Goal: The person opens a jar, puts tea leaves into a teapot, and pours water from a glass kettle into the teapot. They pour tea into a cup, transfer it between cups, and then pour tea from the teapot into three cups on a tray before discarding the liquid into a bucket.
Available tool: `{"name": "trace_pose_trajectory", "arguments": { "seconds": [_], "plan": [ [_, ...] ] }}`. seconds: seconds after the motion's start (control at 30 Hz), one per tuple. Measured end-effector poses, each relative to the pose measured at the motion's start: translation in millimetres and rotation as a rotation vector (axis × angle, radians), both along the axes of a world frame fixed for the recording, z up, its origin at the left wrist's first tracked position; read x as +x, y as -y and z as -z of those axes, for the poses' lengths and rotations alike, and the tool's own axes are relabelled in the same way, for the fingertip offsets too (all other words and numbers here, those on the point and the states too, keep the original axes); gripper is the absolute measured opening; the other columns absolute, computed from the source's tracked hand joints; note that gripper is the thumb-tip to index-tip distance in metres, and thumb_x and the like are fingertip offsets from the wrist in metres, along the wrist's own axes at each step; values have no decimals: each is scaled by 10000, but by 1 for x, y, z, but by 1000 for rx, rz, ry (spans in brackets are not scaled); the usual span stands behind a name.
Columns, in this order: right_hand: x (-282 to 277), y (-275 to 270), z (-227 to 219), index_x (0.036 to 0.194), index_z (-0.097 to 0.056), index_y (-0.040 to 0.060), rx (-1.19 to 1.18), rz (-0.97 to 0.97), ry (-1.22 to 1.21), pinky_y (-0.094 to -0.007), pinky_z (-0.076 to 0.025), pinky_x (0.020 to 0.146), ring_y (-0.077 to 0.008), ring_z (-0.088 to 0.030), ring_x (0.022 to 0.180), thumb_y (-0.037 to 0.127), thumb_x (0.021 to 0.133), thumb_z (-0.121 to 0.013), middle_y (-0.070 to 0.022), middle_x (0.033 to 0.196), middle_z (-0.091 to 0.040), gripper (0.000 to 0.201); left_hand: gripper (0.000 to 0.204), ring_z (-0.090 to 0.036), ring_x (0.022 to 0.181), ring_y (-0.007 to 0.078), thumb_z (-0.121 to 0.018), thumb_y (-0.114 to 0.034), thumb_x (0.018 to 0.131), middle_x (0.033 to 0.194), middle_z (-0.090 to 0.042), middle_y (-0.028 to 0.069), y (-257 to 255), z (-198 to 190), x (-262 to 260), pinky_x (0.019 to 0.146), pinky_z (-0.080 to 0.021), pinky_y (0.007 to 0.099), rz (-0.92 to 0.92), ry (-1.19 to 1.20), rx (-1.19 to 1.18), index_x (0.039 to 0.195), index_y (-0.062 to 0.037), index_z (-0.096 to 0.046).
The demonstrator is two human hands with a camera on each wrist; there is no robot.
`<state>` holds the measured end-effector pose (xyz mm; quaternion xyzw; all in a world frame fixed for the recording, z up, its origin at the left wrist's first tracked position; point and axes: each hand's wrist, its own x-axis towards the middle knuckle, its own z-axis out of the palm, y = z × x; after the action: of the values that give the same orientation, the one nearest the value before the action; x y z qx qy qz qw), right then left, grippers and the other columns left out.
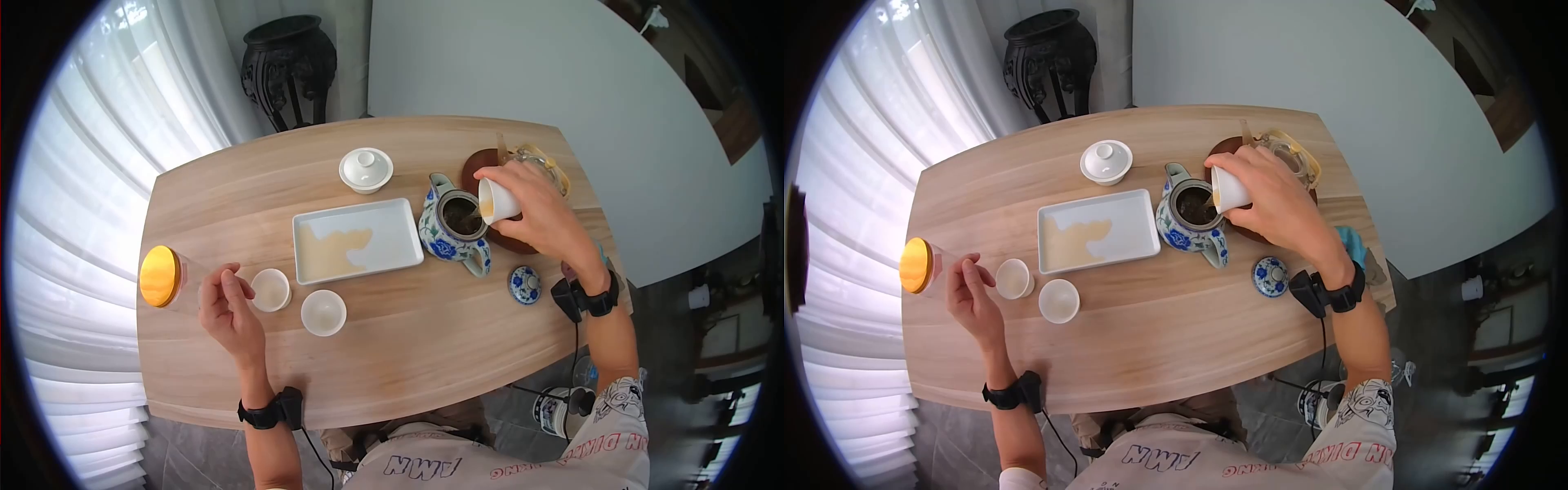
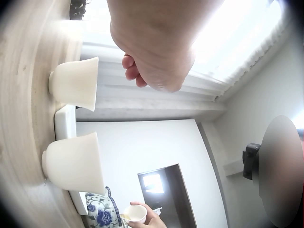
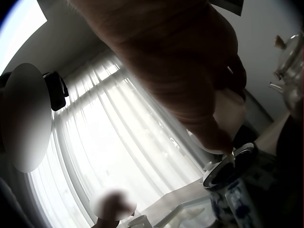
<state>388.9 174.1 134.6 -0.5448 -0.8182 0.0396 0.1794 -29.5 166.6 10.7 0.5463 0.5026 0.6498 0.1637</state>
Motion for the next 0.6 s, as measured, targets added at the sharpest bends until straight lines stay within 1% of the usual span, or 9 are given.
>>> {"name": "trace_pose_trajectory", "arguments": {
  "seconds": [0.13,0.23,0.43,0.53,0.6],
  "plan": [
    [-6,-2,-5,1302,-674,88,46,-24,29,-425,-484,969,-319,-567,1092,27,762,-760,-99,1126,-619,551,204,-536,663,76,-561,-125,1105,745,-590,16,0,1,-1,624,-411,230,2,-6,2,1031,24,-679],
    [-9,-3,-6,1307,-689,95,18,-37,101,-417,-488,966,-305,-566,1077,12,763,-762,-87,1108,-609,555,203,-537,664,74,-561,-124,1106,748,-590,15,0,0,-1,621,-412,228,0,-7,2,1031,24,-678],
    [-12,-5,-2,1317,-693,106,36,-73,132,-408,-488,959,-298,-561,1068,2,754,-771,-87,1099,-598,578,199,-539,667,71,-557,-111,1106,778,-600,19,0,0,-2,614,-415,225,10,-1,11,1026,28,-674],
    [-18,-3,-7,1321,-691,101,34,-30,125,-408,-483,961,-296,-560,1070,5,754,-771,-88,1096,-595,581,196,-539,668,71,-556,-105,1105,789,-603,21,0,0,-3,614,-417,226,10,-2,10,1023,29,-672],
    [-16,-5,0,1321,-690,97,40,-51,119,-409,-480,961,-294,-560,1068,6,757,-770,-90,1095,-594,577,192,-540,668,72,-557,-101,1103,795,-604,22,-1,1,-3,614,-419,228,10,-9,15,1022,31,-671]
  ]
}}
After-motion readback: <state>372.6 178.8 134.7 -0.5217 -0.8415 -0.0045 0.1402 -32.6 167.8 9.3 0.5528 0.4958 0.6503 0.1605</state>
